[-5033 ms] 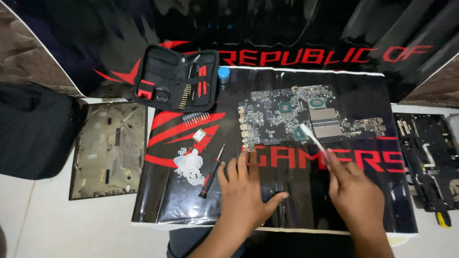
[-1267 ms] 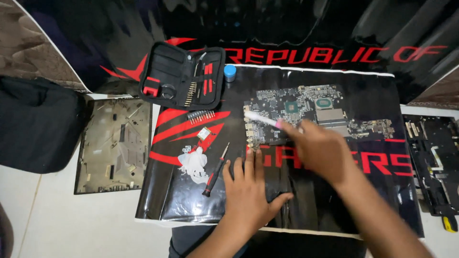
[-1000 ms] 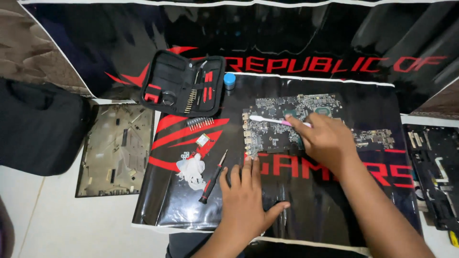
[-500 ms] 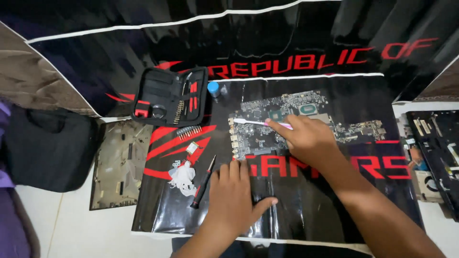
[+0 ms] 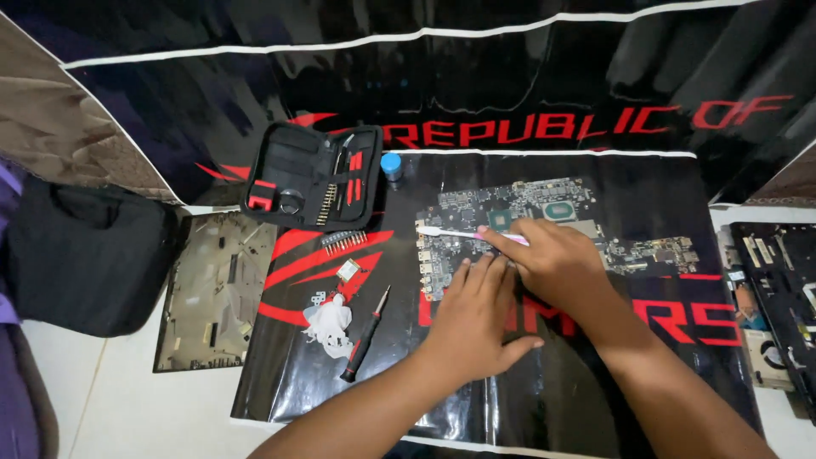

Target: Cleaning a computer motherboard using a toothbrush and a cloth to remove dust or debris.

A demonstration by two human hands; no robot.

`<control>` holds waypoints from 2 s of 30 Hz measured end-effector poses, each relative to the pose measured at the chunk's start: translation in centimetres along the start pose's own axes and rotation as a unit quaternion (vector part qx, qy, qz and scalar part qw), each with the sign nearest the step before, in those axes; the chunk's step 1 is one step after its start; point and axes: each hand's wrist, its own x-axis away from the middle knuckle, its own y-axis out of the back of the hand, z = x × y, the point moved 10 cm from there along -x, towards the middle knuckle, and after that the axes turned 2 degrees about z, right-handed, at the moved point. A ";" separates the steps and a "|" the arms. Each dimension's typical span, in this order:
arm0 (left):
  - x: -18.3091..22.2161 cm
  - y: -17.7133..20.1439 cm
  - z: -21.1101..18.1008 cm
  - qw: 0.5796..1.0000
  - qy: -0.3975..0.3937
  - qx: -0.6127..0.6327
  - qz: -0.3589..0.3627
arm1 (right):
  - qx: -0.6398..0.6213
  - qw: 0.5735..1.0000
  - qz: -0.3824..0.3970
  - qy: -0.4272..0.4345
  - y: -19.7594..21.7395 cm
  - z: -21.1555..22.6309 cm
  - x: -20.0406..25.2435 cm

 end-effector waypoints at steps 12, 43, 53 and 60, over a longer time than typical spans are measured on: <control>0.8 -0.3 0.1 0.999 0.003 -0.002 -0.032 | 0.003 0.995 0.096 0.001 -0.9 -0.2 -0.3; 1.4 -0.1 -0.6 0.999 0.001 0.024 -0.046 | -0.125 0.970 0.200 0.063 -3.6 -0.5 1.2; 1.4 -0.8 -0.6 0.999 -0.005 0.026 -0.028 | -0.063 0.981 0.183 0.029 -4.5 -1.1 1.4; 1.4 -1.3 -1.1 0.999 -0.007 0.038 -0.016 | 0.013 0.996 0.083 -0.006 -2.0 -1.5 0.2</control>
